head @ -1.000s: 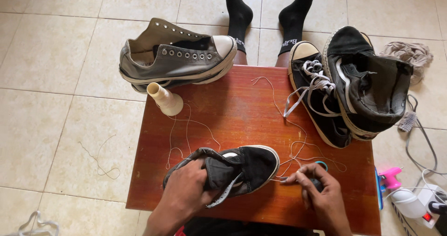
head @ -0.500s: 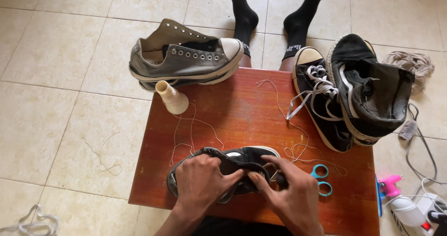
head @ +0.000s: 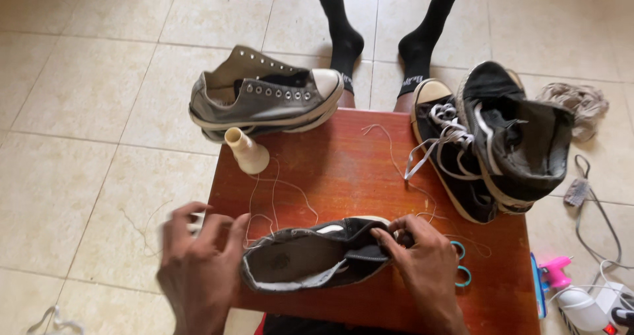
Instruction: The person sews the sole of a black shoe by hand using a needle and thread, pulling the thread through the material and securing it.
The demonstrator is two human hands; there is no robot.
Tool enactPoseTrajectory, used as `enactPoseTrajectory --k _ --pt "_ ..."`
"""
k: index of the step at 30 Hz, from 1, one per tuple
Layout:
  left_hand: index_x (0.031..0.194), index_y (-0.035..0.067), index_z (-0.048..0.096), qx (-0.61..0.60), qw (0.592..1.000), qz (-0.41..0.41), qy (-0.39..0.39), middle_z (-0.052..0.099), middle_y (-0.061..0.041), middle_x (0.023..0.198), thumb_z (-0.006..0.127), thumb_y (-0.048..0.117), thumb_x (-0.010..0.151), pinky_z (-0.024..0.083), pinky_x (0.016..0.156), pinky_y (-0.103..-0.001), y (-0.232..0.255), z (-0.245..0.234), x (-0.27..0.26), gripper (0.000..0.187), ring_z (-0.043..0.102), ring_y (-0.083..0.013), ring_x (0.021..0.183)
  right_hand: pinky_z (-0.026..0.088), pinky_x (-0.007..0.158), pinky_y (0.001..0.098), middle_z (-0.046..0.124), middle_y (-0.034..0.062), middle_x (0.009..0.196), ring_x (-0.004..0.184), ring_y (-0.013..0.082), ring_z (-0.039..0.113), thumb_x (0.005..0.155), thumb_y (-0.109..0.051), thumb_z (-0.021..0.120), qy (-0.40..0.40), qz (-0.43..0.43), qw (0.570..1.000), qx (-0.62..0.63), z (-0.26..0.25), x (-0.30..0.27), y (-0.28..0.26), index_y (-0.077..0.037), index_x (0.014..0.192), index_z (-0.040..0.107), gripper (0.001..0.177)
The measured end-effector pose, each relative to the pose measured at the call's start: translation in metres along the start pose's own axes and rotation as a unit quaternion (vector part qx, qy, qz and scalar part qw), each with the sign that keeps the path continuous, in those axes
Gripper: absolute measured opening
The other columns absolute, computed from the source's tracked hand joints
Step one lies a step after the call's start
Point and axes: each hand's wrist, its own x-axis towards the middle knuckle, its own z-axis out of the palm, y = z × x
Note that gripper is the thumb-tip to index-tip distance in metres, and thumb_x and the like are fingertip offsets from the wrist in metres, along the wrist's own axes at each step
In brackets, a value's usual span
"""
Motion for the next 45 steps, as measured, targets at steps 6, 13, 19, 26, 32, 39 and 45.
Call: enactPoseTrajectory --k 6,13,19,26,32,39,45 --pt "0.108 0.029 0.091 -0.018 0.996 0.045 0.075 0.077 0.002 0.127 0.095 0.043 0.108 0.063 0.076 -0.046 0.016 0.012 -0.017 0.014 0.073 -0.0258 0.117 0.060 0.080 0.0360 0.087 -0.0140 0.090 0.085 0.0108 0.083 0.088 -0.065 0.099 -0.035 0.041 0.999 0.003 -0.003 0.000 0.006 -0.033 0.096 0.086 0.036" --pt "0.126 0.040 0.084 -0.059 0.902 0.087 -0.419 0.090 -0.003 0.106 0.067 0.083 0.112 0.061 0.089 -0.057 0.049 0.047 -0.031 0.048 0.083 -0.0381 0.104 0.063 0.096 0.0379 0.100 -0.0176 0.109 0.099 0.0121 0.090 0.089 -0.076 0.089 -0.125 0.161 0.979 -0.028 -0.028 0.005 -0.012 -0.038 0.114 0.091 0.046" --pt "0.117 0.032 0.088 -0.079 0.828 0.037 -0.554 0.090 -0.002 0.107 0.051 0.075 0.120 0.054 0.098 -0.047 0.082 0.023 0.010 0.056 0.082 -0.0336 0.108 0.064 0.096 0.0428 0.099 -0.0181 0.113 0.107 0.0154 0.092 0.091 -0.077 0.087 -0.106 0.145 0.983 -0.038 -0.019 0.006 -0.008 -0.032 0.108 0.090 0.048" --pt "0.134 0.019 0.093 -0.211 0.732 -0.160 -0.629 0.092 0.008 0.119 0.064 0.069 0.110 0.058 0.101 -0.024 0.096 0.012 0.035 0.062 0.079 -0.0057 0.108 0.061 0.083 0.0450 0.092 -0.0122 0.092 0.089 0.0189 0.087 0.096 -0.073 0.089 -0.068 0.073 0.995 -0.026 0.004 -0.009 0.013 -0.027 0.095 0.080 0.046" --pt "0.144 0.012 0.091 -0.347 0.711 -0.065 -0.608 0.093 0.007 0.127 0.081 0.035 0.108 0.063 0.104 -0.025 0.086 0.038 0.032 0.044 0.081 -0.0056 0.113 0.063 0.086 0.0380 0.096 -0.0126 0.100 0.086 0.0149 0.086 0.096 -0.067 0.088 -0.076 0.009 0.995 0.065 0.008 -0.013 0.038 -0.030 0.110 0.093 0.040" --pt "0.151 0.022 0.090 -0.297 0.701 -0.186 -0.621 0.094 0.008 0.149 0.084 0.049 0.096 0.058 0.120 -0.025 0.095 0.032 0.033 0.062 0.082 -0.0078 0.136 0.058 0.117 0.0363 0.091 0.0019 0.148 0.140 0.0200 0.082 0.121 -0.041 0.039 -0.122 0.006 0.980 0.158 -0.026 -0.034 0.050 -0.019 0.149 0.089 0.061" --pt "0.135 0.014 0.096 -0.319 0.667 -0.270 -0.617 0.096 -0.004 0.119 0.089 0.041 0.099 0.063 0.094 -0.027 0.089 0.052 0.036 0.046 0.087 -0.0166 0.105 0.057 0.099 0.0303 0.084 0.0010 0.111 0.102 0.0178 0.079 0.114 -0.029 0.054 -0.150 -0.111 0.968 0.166 -0.020 -0.064 0.074 -0.024 0.171 0.074 0.061"
